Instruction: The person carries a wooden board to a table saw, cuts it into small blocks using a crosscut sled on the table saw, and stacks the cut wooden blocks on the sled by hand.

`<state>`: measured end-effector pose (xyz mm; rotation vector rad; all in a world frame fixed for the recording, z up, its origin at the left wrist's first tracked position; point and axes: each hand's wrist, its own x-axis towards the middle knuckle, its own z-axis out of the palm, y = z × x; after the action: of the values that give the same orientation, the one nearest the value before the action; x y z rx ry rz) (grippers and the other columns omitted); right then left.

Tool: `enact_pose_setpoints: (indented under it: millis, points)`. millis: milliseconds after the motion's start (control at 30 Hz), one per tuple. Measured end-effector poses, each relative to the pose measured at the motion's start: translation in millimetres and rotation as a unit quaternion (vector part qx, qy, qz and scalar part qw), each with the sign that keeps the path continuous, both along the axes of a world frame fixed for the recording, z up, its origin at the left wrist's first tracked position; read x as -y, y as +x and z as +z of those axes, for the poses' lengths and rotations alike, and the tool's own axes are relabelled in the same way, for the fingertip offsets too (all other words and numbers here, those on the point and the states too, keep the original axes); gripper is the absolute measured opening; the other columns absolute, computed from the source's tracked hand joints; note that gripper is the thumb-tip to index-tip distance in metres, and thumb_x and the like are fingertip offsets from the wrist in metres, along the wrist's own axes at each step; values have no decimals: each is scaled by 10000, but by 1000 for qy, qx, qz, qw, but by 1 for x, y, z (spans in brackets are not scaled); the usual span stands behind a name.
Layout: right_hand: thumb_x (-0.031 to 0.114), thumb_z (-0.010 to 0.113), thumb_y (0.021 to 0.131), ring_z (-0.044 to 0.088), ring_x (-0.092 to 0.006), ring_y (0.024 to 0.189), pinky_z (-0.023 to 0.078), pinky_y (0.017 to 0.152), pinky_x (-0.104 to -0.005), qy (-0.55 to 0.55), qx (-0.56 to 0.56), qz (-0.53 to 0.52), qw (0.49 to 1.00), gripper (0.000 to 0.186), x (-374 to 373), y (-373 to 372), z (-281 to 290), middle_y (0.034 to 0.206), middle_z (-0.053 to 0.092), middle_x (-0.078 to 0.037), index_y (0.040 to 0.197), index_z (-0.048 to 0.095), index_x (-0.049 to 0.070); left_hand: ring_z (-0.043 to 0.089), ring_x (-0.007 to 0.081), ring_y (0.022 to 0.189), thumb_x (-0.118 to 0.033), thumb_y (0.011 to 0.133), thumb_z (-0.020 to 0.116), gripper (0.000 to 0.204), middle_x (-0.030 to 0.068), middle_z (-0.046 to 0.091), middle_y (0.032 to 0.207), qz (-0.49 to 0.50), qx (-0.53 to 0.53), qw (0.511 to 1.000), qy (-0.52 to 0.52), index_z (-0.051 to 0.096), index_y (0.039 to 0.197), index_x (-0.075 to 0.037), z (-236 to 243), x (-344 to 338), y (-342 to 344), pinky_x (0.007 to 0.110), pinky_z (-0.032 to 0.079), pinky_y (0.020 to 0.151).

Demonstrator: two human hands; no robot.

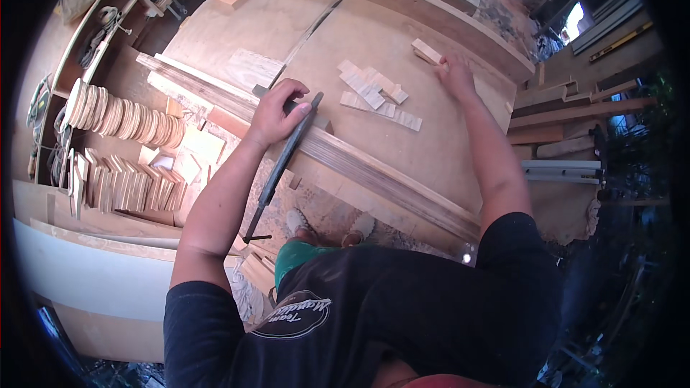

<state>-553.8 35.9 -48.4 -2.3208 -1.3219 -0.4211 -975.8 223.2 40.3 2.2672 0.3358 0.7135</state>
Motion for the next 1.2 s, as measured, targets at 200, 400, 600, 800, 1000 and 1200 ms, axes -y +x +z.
enact_pose_setpoints:
  millis: [200,400,600,800,1000,1200]
  points:
    - [250,809,748,660,-267,857,520,795,-386,-101,-162,-69,979,373,-16,16,1,926,682,-107,1009,607,76,650,271,889,-243,843,674,320,152,629,949,10,-7,1000,-3,602,1044,-4,0,-3,-2,350,519,790]
    - [197,848,708,615,-105,705,498,625,-286,-61,-306,-31,950,387,-18,41,2,813,659,-13,1004,621,92,648,266,886,-238,842,672,317,153,632,941,14,8,1000,-4,603,1039,0,-1,-2,-1,348,518,790]
    - [231,888,678,623,-126,690,507,639,-293,-39,-350,-18,936,416,-19,78,-11,836,681,-38,964,637,63,651,276,890,-283,835,684,354,158,634,929,11,5,1000,1,604,1036,-3,0,-2,3,351,518,783]
    - [277,882,684,640,-158,761,505,686,-314,-55,-337,-38,939,407,-26,62,1,837,684,-57,917,619,72,656,277,902,-287,831,684,355,155,637,940,21,2,1000,-5,605,1035,-7,-1,0,0,357,521,786]
    - [306,830,711,661,-290,820,508,743,-402,-135,-191,-63,970,423,-23,21,14,836,679,-102,985,577,105,657,276,899,-286,834,675,347,152,637,942,16,-1,1000,0,607,1036,-11,1,-1,1,356,522,785]
    - [307,816,735,602,-311,1021,485,844,-417,-110,1,-33,993,408,-20,-16,24,1044,635,-131,985,566,104,657,277,881,-294,840,671,349,153,635,928,18,-12,1000,8,607,1034,-11,0,-1,0,354,522,778]
